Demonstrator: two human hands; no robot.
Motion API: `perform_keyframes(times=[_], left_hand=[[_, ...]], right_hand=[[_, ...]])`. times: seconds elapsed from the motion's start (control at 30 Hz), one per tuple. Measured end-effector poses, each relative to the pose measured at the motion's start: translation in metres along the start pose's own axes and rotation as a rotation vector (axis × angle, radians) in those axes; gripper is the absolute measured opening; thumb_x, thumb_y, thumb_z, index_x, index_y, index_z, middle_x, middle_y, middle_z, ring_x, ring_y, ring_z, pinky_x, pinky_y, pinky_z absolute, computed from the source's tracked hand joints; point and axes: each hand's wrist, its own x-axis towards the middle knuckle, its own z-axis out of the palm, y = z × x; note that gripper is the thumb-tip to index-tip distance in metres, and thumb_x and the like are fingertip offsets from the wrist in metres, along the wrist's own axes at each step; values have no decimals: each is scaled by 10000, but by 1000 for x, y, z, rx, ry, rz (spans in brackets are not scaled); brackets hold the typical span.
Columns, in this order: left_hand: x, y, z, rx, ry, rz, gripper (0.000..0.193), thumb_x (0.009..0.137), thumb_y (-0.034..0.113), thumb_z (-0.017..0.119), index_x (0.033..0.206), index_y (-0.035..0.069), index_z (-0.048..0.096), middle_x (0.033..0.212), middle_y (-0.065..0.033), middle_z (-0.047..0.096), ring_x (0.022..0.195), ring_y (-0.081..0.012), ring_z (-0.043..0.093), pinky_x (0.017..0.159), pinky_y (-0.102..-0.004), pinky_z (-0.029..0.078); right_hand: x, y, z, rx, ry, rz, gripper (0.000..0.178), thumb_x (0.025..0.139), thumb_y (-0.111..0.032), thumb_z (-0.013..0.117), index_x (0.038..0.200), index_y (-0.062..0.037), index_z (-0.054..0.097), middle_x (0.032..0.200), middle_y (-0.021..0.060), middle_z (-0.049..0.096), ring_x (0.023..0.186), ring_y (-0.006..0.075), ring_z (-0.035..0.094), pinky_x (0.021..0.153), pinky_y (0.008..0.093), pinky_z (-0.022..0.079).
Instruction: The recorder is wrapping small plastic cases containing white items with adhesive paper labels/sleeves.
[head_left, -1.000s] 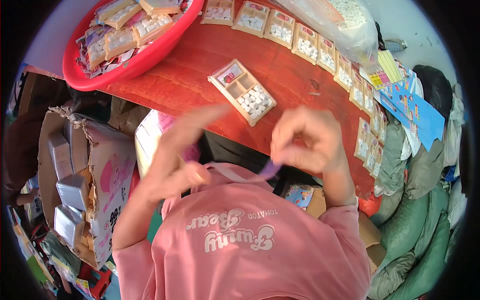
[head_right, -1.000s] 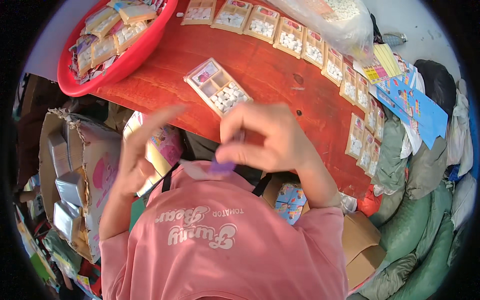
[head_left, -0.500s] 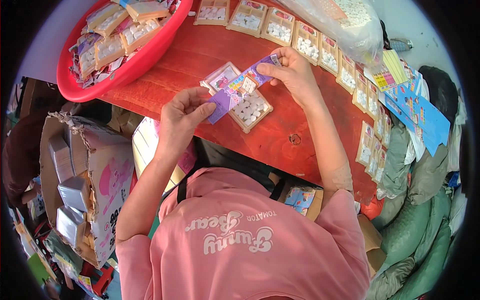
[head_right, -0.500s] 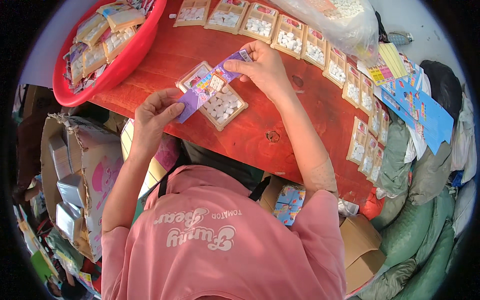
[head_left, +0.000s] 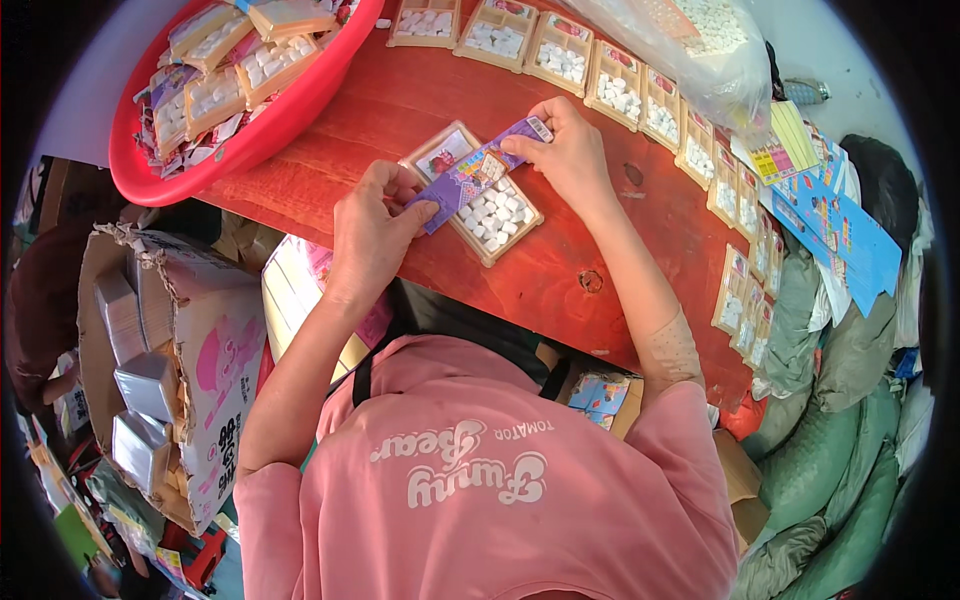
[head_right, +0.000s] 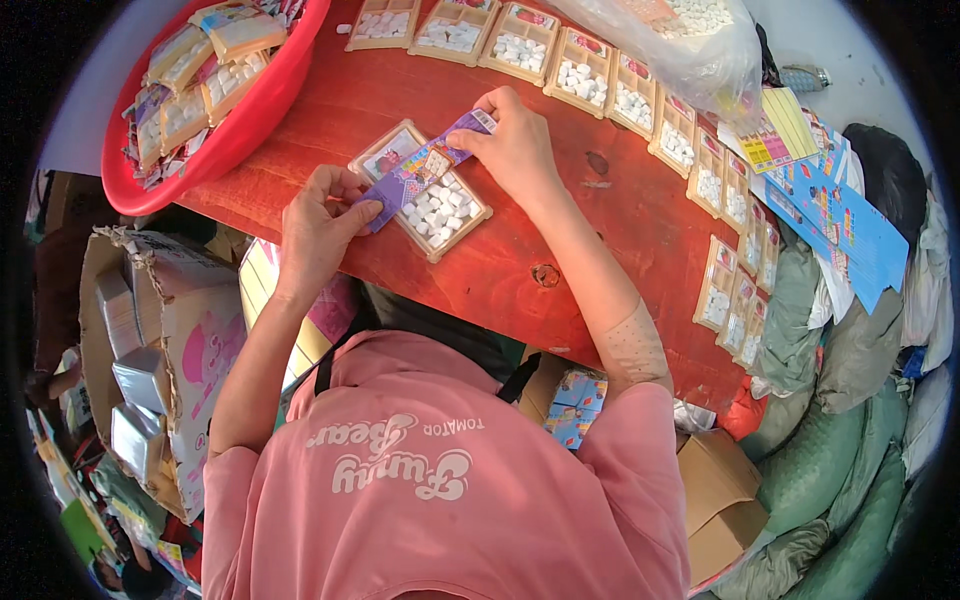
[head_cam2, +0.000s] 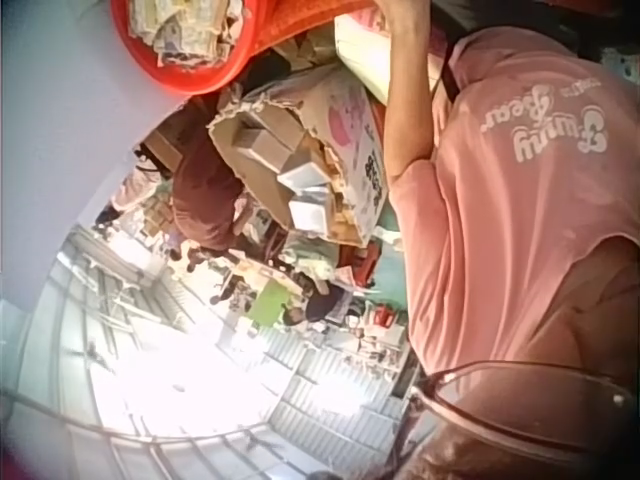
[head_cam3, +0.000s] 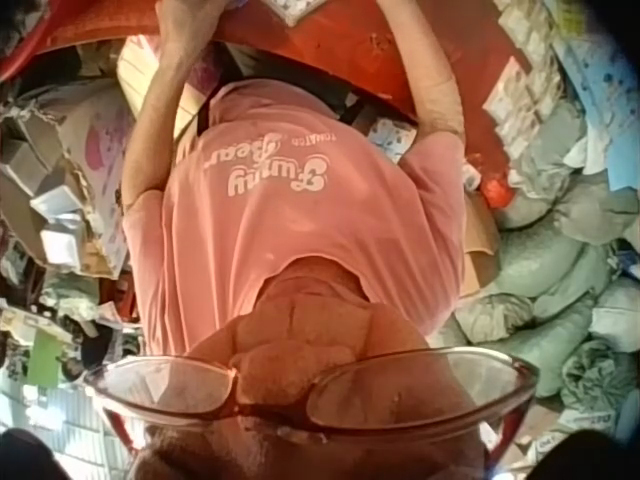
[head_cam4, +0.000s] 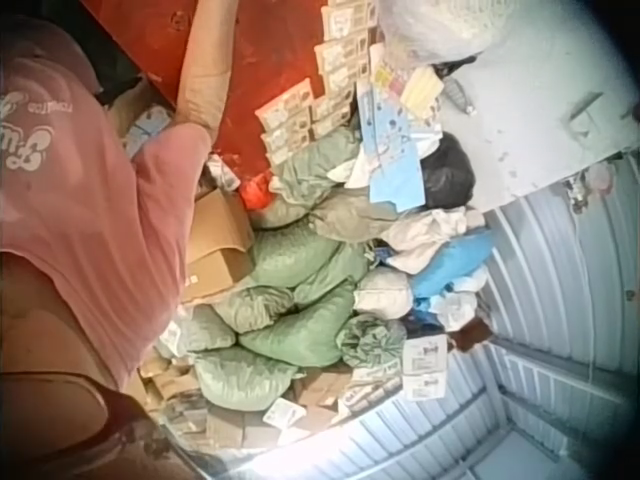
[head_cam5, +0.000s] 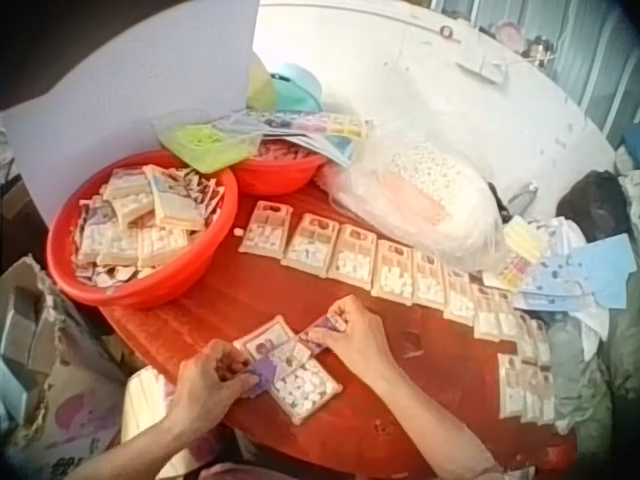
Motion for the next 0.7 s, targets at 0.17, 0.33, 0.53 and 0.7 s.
perform_keyframes(times=[0.17, 0.33, 0.53, 0.7], left_hand=[[-22, -4, -21, 254, 72, 35, 187, 724, 25, 696, 851, -26, 567, 775, -105, 606, 603, -144, 603, 559, -284, 480], [-77, -28, -58, 198, 158, -25, 120, 742, 14, 684, 798, -37, 592, 766, -95, 604, 616, -125, 609, 557, -256, 473], [-88, -72, -56, -11, 269, -72, 109, 781, 15, 668, 868, -35, 624, 796, -46, 625, 702, -87, 596, 635, -233, 481], [-84, -92, -42, -133, 327, -26, 74, 803, -21, 634, 875, -27, 615, 805, -32, 630, 694, -64, 567, 637, -216, 471]], right_hand=[[-22, -18, 19, -175, 24, -140, 375, 684, -197, 777, 904, -35, 520, 768, 111, 625, 713, 257, 641, 633, 342, 499], [-74, -46, 51, -105, -79, -204, 363, 701, -188, 762, 905, -42, 499, 767, 132, 616, 735, 303, 639, 627, 379, 500], [-88, -62, 78, -31, -74, -269, 328, 712, -109, 744, 892, -45, 478, 752, 119, 594, 693, 292, 629, 593, 366, 493], [-89, -62, 76, -62, -76, -262, 315, 721, -114, 741, 891, -45, 485, 757, 118, 600, 690, 281, 629, 596, 362, 493]])
